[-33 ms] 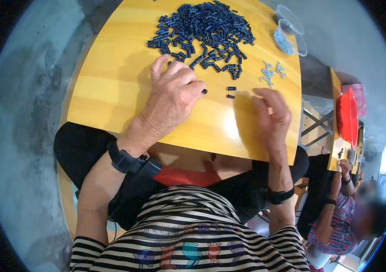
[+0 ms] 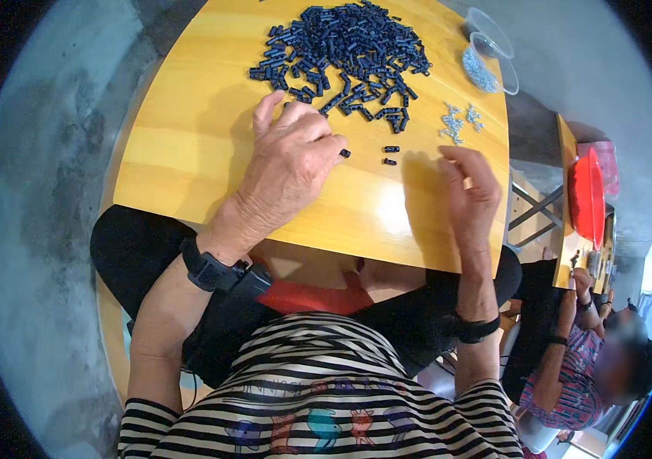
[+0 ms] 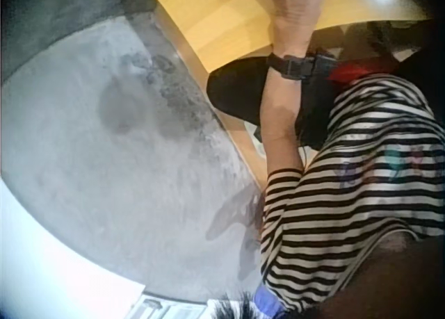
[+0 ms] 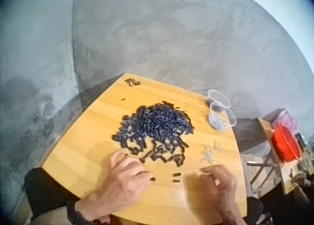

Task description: Assembling small plastic components by inserting one into another manually.

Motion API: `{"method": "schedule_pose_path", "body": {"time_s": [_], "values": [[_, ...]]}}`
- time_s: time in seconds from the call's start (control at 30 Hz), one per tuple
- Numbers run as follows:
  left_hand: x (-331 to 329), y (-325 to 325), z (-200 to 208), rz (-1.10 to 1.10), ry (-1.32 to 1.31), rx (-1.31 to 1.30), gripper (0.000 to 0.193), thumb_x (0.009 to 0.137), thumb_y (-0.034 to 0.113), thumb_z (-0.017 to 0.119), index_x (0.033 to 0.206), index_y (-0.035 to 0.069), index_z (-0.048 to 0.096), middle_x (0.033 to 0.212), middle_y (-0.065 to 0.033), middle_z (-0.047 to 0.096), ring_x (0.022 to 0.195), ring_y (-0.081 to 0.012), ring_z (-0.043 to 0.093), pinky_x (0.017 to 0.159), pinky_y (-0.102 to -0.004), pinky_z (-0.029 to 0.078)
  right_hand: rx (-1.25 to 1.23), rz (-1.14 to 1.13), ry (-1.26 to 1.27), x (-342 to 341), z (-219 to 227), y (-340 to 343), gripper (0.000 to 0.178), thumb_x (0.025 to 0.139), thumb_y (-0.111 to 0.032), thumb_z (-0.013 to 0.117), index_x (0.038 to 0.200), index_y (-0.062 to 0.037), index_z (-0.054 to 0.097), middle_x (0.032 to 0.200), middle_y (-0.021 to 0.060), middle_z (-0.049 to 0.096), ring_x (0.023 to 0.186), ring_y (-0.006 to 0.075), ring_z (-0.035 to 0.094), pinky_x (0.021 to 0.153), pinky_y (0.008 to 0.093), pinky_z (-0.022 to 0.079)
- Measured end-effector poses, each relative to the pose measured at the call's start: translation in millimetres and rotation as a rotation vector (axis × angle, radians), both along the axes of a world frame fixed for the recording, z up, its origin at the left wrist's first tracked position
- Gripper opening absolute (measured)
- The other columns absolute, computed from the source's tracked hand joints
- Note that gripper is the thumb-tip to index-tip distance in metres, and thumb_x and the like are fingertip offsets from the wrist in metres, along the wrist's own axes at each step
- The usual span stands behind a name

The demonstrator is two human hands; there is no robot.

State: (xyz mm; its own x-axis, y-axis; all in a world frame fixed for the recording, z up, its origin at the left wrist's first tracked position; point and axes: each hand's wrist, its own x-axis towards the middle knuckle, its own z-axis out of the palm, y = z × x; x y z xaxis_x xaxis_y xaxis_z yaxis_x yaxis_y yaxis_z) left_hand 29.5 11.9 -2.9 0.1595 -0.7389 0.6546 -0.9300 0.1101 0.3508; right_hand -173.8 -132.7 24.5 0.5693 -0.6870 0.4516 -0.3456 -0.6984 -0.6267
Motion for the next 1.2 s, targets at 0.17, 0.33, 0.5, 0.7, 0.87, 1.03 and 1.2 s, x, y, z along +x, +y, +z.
{"method": "schedule_pose_path", "body": {"time_s": [0.17,0.33,0.5,0.7,0.87,1.03,1.2], "values": [[1,5,2,0.028,-0.001,-0.037,0.005,0.07,0.008,0.066,0.075,0.009,0.066,0.075,-0.0018,0.055,0.088,-0.0185,0.055,0.099,-0.0475,0.026,0.017,-0.141,0.095,-2,3,-30,0.01,0.077,-0.004,0.066,0.087,-0.0018,0.065,0.079,0.0086,0.063,0.069,0.0156,0.06,0.064,0.0269,0.048],[-5,12,7,-0.01,-0.036,-0.031,0.012,0.068,0.007,0.069,0.079,0.01,0.067,0.076,-0.0001,0.056,0.086,-0.018,0.057,0.098,-0.0457,0.031,-0.055,-0.151,0.222,14,-9,-43,0.009,0.077,-0.011,0.066,0.084,-0.0041,0.065,0.077,0.0103,0.063,0.067,0.0217,0.061,0.063,0.0307,0.048],[-6,19,9,-0.019,-0.033,-0.053,0.009,0.069,0.007,0.067,0.078,0.009,0.067,0.076,-0.0006,0.056,0.086,-0.0187,0.057,0.097,-0.046,0.032,-0.254,-0.142,0.294,24,-13,-41,0.009,0.078,-0.009,0.064,0.084,-0.0025,0.063,0.078,0.0122,0.062,0.07,0.0241,0.061,0.065,0.0321,0.048],[3,23,7,-0.012,-0.034,-0.055,0.008,0.069,0.007,0.068,0.077,0.009,0.067,0.077,-0.0013,0.057,0.086,-0.0199,0.057,0.096,-0.0466,0.032,-0.254,-0.136,0.252,25,-12,-24,0.006,0.08,-0.009,0.06,0.082,-0.0041,0.06,0.076,0.0135,0.061,0.071,0.0291,0.061,0.065,0.0349,0.048],[11,22,8,0.023,0.016,-0.044,0.008,0.07,0.008,0.068,0.078,0.01,0.067,0.078,-0.0014,0.058,0.087,-0.0206,0.057,0.095,-0.0469,0.033,0.181,-0.129,0.217,9,-5,9,0.006,0.085,-0.008,0.059,0.085,-0.0022,0.059,0.073,0.0067,0.058,0.065,0.0119,0.053,0.06,0.0257,0.043],[3,4,-1,0.011,-0.076,0.028,0.007,0.071,0.011,0.067,0.077,0.01,0.065,0.08,-0.0012,0.058,0.092,-0.0195,0.054,0.095,-0.0453,0.03,0.402,-0.076,-0.003,10,-4,49,0.005,0.087,-0.006,0.057,0.089,-0.0031,0.06,0.076,0.0023,0.059,0.066,0.009,0.051,0.062,0.0223,0.043],[1,-1,-4,0.018,-0.122,0.093,0.004,0.072,0.013,0.067,0.074,0.01,0.065,0.08,-0.0004,0.057,0.091,-0.0194,0.053,0.093,-0.0448,0.029,0.82,0.108,-0.184,1,-5,69,0.01,0.09,-0.008,0.054,0.095,-0.0022,0.06,0.078,-0.0003,0.057,0.062,0.0045,0.047,0.057,0.0192,0.039]]}}
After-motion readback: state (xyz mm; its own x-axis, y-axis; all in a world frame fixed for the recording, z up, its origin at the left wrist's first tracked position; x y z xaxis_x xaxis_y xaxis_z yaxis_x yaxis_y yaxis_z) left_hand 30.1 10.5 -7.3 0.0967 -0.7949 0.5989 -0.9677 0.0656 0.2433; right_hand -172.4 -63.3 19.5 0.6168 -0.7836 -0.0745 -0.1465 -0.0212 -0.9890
